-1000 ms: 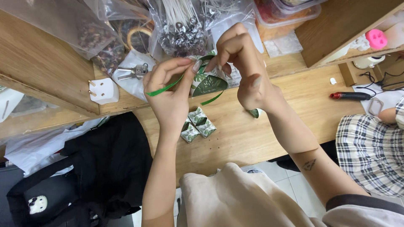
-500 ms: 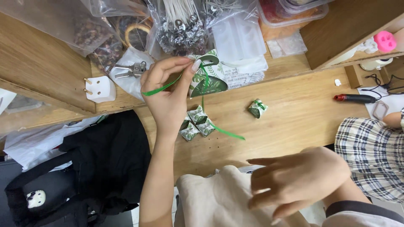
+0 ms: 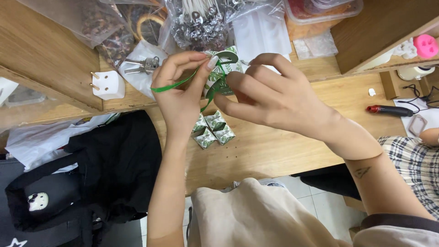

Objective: Tying green ribbons around small gift boxes on a workbench.

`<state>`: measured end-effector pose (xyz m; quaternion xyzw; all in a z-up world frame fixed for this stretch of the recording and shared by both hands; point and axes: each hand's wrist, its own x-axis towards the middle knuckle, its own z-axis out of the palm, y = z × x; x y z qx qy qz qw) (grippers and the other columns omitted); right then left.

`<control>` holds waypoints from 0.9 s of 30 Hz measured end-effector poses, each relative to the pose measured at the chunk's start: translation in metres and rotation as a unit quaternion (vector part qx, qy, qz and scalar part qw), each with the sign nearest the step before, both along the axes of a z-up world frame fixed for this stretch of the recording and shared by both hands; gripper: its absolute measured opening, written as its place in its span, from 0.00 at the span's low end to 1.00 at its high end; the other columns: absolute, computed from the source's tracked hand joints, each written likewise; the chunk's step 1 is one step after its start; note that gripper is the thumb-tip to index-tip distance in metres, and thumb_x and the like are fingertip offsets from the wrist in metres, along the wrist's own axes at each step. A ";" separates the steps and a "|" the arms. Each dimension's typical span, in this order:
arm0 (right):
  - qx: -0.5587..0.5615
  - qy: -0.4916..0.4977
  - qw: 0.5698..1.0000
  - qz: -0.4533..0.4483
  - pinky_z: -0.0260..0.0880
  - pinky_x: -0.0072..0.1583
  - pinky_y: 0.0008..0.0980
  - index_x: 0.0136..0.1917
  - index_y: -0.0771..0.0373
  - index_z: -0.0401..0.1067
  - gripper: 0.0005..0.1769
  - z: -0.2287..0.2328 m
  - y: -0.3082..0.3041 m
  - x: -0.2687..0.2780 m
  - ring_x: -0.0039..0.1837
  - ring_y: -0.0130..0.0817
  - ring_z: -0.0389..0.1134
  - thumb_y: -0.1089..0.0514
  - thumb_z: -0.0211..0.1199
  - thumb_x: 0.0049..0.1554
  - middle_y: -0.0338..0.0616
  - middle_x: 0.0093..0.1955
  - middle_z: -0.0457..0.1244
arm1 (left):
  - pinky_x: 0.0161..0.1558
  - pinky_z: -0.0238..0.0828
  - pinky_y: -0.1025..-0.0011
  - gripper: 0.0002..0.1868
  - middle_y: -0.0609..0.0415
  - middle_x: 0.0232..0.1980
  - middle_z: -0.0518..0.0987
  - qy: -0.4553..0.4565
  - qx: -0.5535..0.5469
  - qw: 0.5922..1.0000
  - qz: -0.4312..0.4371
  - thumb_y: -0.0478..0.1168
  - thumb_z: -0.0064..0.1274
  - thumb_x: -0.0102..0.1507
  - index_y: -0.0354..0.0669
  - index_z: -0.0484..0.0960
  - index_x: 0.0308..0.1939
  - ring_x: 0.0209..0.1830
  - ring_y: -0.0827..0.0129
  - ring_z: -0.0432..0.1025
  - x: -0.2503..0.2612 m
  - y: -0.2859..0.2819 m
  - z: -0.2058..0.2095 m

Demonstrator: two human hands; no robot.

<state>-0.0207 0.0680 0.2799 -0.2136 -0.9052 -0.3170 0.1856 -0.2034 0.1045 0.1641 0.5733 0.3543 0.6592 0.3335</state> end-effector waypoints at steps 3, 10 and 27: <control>0.032 -0.041 0.999 -0.007 0.68 0.57 0.28 0.51 0.46 0.77 0.16 0.001 0.003 -0.009 0.48 0.23 0.63 0.59 0.67 0.48 0.29 0.50 0.63 | 0.47 0.75 0.81 0.09 0.51 0.45 0.87 -0.018 -0.029 0.999 -0.006 0.28 0.64 0.67 0.33 0.81 0.48 0.45 0.77 0.80 0.001 -0.001 0.003; 0.026 -0.028 0.997 0.065 0.70 0.61 0.34 0.52 0.60 0.76 0.10 -0.011 0.019 0.005 0.57 0.31 0.66 0.60 0.69 0.56 0.37 0.59 0.65 | 0.45 0.74 0.80 0.09 0.52 0.44 0.87 -0.027 -0.042 0.999 -0.011 0.28 0.64 0.66 0.33 0.81 0.48 0.43 0.78 0.80 0.001 -0.001 0.001; -0.521 0.439 0.722 0.121 0.71 0.59 0.25 0.56 0.68 0.67 0.13 -0.025 0.074 0.004 0.55 0.25 0.72 0.70 0.68 0.62 0.42 0.51 0.70 | 0.58 0.68 0.74 0.15 0.53 0.51 0.87 0.105 0.048 0.992 0.057 0.30 0.64 0.70 0.36 0.81 0.60 0.47 0.77 0.73 -0.008 -0.008 -0.005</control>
